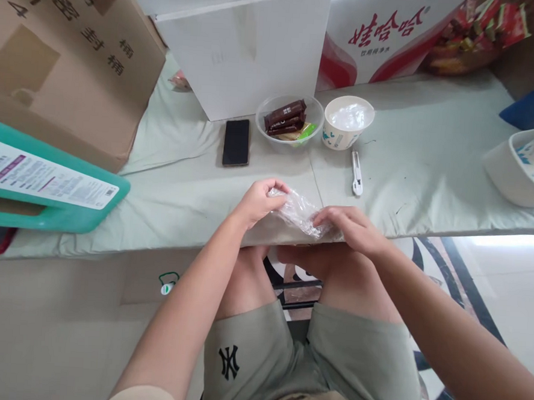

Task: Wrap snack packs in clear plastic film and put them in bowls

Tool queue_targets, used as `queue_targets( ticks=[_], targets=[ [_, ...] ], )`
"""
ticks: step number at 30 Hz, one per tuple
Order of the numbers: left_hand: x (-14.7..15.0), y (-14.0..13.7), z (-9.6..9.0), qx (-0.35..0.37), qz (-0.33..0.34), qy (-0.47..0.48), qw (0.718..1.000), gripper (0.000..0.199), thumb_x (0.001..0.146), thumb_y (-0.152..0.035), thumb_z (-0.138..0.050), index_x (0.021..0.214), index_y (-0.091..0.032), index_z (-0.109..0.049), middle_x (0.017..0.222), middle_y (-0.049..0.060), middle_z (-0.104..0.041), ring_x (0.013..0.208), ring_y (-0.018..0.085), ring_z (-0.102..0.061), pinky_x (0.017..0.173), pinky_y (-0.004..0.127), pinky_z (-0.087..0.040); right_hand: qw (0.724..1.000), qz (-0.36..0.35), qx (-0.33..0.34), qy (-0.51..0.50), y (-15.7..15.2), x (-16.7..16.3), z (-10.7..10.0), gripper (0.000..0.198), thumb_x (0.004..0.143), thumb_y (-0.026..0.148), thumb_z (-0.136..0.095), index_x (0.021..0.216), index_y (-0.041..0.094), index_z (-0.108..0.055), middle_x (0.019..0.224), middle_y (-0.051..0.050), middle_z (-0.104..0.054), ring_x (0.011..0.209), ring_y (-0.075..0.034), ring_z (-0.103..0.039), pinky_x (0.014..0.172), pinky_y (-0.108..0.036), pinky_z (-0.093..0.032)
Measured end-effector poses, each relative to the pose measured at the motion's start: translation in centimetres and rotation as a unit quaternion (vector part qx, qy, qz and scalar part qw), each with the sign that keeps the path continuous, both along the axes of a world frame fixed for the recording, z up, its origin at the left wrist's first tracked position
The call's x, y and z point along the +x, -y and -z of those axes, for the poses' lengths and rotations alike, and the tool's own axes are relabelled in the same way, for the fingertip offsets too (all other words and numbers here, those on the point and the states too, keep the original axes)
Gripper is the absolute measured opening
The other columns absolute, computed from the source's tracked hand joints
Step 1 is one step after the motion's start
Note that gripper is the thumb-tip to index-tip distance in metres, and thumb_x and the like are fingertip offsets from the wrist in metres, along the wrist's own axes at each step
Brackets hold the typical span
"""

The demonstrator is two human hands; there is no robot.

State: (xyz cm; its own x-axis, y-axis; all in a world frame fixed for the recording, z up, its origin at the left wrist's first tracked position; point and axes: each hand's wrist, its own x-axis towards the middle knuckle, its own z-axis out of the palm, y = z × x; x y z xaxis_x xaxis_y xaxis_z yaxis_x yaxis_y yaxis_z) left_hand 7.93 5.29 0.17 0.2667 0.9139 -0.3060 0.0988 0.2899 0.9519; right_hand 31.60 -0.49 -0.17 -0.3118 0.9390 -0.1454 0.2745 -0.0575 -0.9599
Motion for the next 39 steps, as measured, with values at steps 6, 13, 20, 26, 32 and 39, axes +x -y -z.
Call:
queue_targets(
  ticks=[6,13,20,26,32,39],
  targets=[
    [0.9,0.1,-2.0,0.069,0.15,-0.062,0.984,0.035,0.071,-0.003,-0.048,0.095,-0.017,-0.069,0.084,0.001,-0.07,0.073,0.013,-0.067,0.07,0.026,-0.05,0.99,0.126,0.036,-0.046,1.4,0.1,-1.1,0.038,0.081,0.042,-0.073,0.114,0.027,-0.062,0.126,-0.01,-0.07,0.118,-0.027,-0.064,0.096,-0.043,-0.051],
    [2.5,2.0,-3.7,0.368,-0.011,-0.27,0.89,0.026,0.08,-0.011,-0.054,0.1,-0.019,-0.067,0.118,0.009,-0.067,0.116,0.024,-0.064,0.104,0.042,-0.05,0.996,0.008,-0.054,0.069,1.0,-2.1,-1.9,0.016,0.08,0.034,-0.059,0.073,0.019,-0.058,0.064,0.003,-0.053,0.063,-0.013,-0.048,0.058,-0.028,-0.036],
    [4.4,3.9,-3.3,0.169,0.167,-0.15,0.96,0.045,0.082,-0.032,-0.065,0.125,-0.021,-0.062,0.119,0.006,-0.072,0.101,0.021,-0.069,0.089,0.034,-0.054,0.997,0.06,0.001,-0.059,1.6,-1.2,-1.5,0.024,0.086,0.041,-0.062,0.096,0.02,-0.066,0.087,-0.004,-0.069,0.079,-0.019,-0.062,0.071,-0.033,-0.047],
    [5.2,2.2,-2.2,0.069,0.131,-0.053,0.988,0.025,0.078,-0.027,-0.061,0.101,-0.016,-0.067,0.085,0.001,-0.068,0.076,0.014,-0.062,0.072,0.026,-0.048,0.979,0.182,0.086,0.004,1.4,0.2,-0.6,0.045,0.075,0.04,-0.073,0.115,0.025,-0.058,0.119,-0.009,-0.065,0.107,-0.025,-0.062,0.086,-0.039,-0.051],
    [4.5,0.8,-0.8,0.122,0.019,-0.05,0.991,0.024,0.078,-0.028,-0.064,0.099,-0.019,-0.065,0.094,0.003,-0.067,0.078,0.013,-0.061,0.072,0.025,-0.047,0.96,0.168,0.154,0.164,-3.0,2.5,-2.9,0.012,0.078,0.029,-0.062,0.076,0.024,-0.051,0.069,0.0,-0.056,0.066,-0.018,-0.053,0.063,-0.033,-0.043],
    [2.4,0.7,2.4,0.24,-0.023,-0.285,0.927,0.013,0.085,-0.027,-0.051,0.074,-0.021,-0.056,0.06,-0.003,-0.052,0.058,0.013,-0.047,0.063,0.028,-0.035,0.813,0.157,0.269,0.491,-18.4,4.8,-8.0,0.016,0.087,0.015,-0.057,0.101,0.019,-0.063,0.112,-0.012,-0.066,0.094,-0.022,-0.058,0.079,-0.038,-0.044]
  ],
)
